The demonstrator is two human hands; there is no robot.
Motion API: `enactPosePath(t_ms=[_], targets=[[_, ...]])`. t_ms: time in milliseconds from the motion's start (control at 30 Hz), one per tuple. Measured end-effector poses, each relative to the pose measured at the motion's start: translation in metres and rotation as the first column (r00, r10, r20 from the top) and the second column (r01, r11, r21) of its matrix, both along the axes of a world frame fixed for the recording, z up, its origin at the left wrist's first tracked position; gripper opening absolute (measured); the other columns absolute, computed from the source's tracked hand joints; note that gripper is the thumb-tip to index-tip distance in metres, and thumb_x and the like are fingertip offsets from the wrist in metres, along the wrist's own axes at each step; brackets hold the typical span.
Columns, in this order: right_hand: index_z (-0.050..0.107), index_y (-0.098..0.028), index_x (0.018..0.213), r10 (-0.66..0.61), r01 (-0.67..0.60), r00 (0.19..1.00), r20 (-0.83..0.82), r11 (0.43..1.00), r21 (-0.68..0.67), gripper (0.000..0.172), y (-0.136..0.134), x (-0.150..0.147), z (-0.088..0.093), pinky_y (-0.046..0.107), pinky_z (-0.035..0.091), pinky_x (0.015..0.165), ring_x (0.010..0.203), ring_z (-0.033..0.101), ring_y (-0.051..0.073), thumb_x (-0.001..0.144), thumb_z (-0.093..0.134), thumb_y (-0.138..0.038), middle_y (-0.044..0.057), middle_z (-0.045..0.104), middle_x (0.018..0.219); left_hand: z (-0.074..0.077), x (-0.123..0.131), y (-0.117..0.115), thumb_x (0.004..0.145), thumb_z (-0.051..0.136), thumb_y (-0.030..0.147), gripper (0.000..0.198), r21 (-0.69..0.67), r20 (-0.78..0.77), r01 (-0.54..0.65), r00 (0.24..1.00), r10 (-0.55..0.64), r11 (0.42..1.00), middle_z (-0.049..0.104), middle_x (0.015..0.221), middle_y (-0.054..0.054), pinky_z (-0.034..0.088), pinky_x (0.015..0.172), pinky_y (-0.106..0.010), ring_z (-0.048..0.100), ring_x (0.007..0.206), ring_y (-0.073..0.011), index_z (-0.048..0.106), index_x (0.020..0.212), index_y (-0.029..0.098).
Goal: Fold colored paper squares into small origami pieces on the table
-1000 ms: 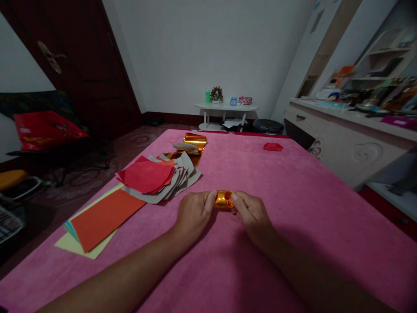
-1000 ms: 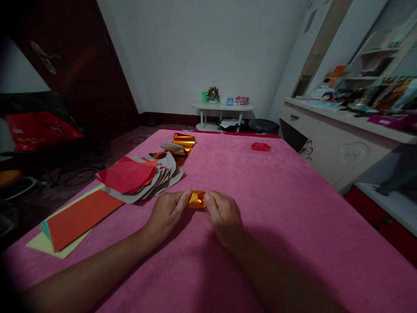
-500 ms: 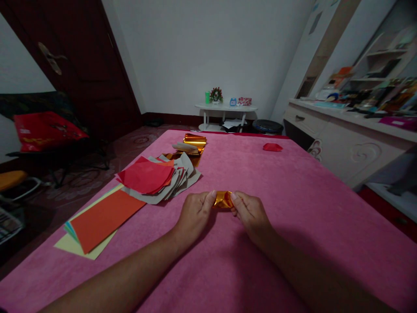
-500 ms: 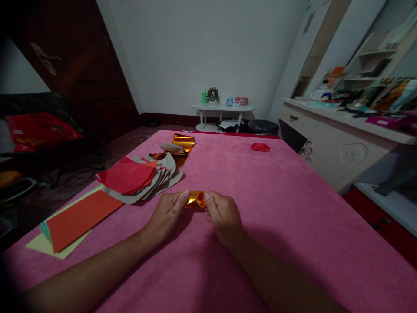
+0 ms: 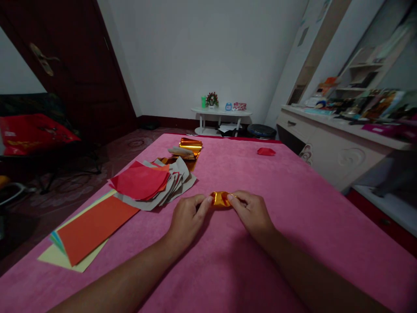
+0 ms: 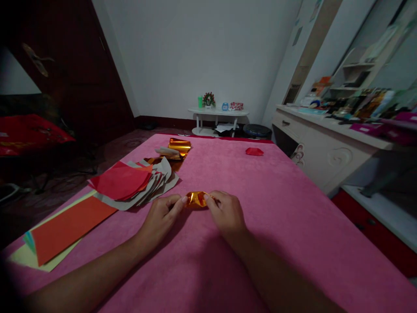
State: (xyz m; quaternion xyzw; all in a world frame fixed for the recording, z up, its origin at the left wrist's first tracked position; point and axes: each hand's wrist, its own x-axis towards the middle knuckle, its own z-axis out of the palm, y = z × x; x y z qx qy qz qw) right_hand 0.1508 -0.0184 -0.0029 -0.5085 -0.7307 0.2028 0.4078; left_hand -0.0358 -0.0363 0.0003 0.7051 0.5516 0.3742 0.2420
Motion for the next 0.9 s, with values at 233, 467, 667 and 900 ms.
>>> enactPosePath(t_ms=[233,467,667,900], targets=[[0.072,-0.011,0.094,-0.345,0.350,0.936,-0.063,0.930,0.113,0.035,0.085,0.092,0.008,0.028,0.045,0.052,0.052,0.059,0.017,0.082,0.051,-0.037,0.008,0.071,0.073,-0.004,0.003,0.002,0.090,0.037,0.043,0.045,-0.029,-0.116,0.038,0.992,-0.041,0.999,0.039,0.051,0.003,0.021,0.052,-0.025,0.038,0.051,-0.0099,0.037,0.054,0.017],[0.073,-0.010,0.100,-0.562,0.543,0.825,0.054,0.817,0.196,0.035,0.162,0.171,-0.006,0.033,0.048,0.069,0.066,0.065,0.023,0.077,0.051,-0.026,0.011,0.072,0.071,-0.005,0.007,0.003,0.089,0.038,0.043,0.044,-0.055,-0.175,0.047,0.983,-0.056,0.997,0.045,0.052,0.002,0.021,0.052,-0.026,0.043,0.051,-0.0104,0.043,0.054,0.017],[0.073,-0.009,0.099,-0.625,0.603,0.778,0.066,0.772,0.201,0.035,0.193,0.192,-0.023,0.032,0.047,0.072,0.067,0.064,0.023,0.077,0.050,-0.024,0.013,0.073,0.079,-0.004,0.009,0.003,0.089,0.040,0.043,0.044,-0.085,-0.189,0.053,0.980,-0.068,0.995,0.048,0.053,0.002,0.021,0.052,-0.026,0.045,0.052,-0.0106,0.045,0.055,0.017],[0.065,-0.003,0.110,-0.773,0.762,0.635,0.004,0.626,0.166,0.047,0.203,0.204,-0.028,0.039,0.045,0.082,0.087,0.062,0.029,0.071,0.057,-0.028,0.019,0.069,0.094,-0.003,0.009,0.003,0.088,0.039,0.041,0.043,-0.091,-0.192,0.065,0.978,-0.082,0.994,0.047,0.051,0.002,0.021,0.052,-0.026,0.044,0.050,-0.0106,0.045,0.053,0.017]])
